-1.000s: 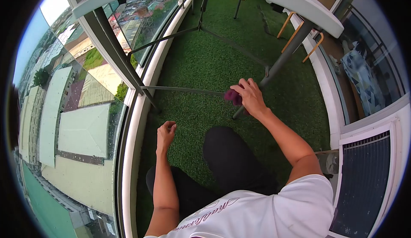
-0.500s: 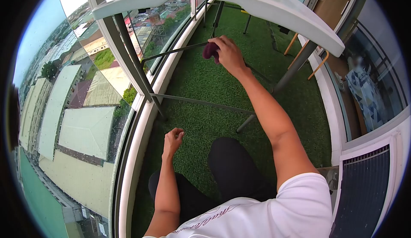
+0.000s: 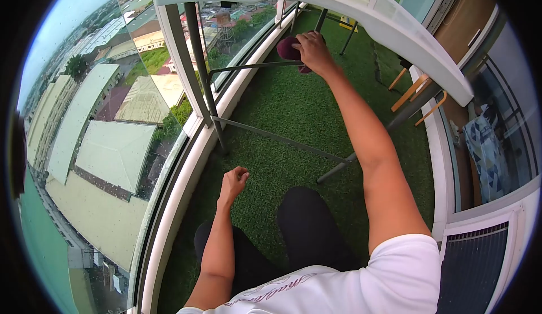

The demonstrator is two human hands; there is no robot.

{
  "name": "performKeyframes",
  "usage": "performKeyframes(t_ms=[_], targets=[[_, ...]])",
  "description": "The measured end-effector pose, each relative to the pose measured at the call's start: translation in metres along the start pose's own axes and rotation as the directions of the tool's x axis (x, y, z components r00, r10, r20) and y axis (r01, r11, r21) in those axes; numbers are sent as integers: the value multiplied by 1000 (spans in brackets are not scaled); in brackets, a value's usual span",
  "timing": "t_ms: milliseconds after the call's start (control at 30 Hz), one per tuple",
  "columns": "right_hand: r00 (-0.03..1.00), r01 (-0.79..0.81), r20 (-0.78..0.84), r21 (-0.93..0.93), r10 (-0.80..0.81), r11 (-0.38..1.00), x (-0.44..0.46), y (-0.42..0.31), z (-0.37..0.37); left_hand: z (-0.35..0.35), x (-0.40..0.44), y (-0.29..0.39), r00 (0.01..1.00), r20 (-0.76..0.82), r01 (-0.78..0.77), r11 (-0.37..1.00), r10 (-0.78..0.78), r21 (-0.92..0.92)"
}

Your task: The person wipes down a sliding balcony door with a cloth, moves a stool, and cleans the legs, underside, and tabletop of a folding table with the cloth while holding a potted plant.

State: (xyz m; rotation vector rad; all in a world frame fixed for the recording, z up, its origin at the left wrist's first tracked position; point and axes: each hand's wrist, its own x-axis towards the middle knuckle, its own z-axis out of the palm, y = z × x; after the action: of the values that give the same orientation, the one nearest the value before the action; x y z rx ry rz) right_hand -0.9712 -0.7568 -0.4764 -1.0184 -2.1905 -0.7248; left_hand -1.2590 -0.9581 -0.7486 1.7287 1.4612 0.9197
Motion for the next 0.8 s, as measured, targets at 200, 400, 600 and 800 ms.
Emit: performKeyframes(t_ms=[200, 400, 600, 800], targets=[[958, -250, 194, 199, 212, 948, -2, -55, -4, -5, 2, -1, 1000, -10, 12, 999, -11, 44], [984, -157, 117, 254, 131, 954, 33, -133, 57, 4, 2, 5, 1000, 17, 2, 999, -3, 49], [989, -139, 14, 467, 150, 873, 65, -173, 95, 8, -1, 9, 999, 37, 0, 999, -2, 48], [933, -111, -183, 671, 309, 733, 54, -161, 29, 4, -2, 3, 1000, -7, -12, 1000, 12, 23]])
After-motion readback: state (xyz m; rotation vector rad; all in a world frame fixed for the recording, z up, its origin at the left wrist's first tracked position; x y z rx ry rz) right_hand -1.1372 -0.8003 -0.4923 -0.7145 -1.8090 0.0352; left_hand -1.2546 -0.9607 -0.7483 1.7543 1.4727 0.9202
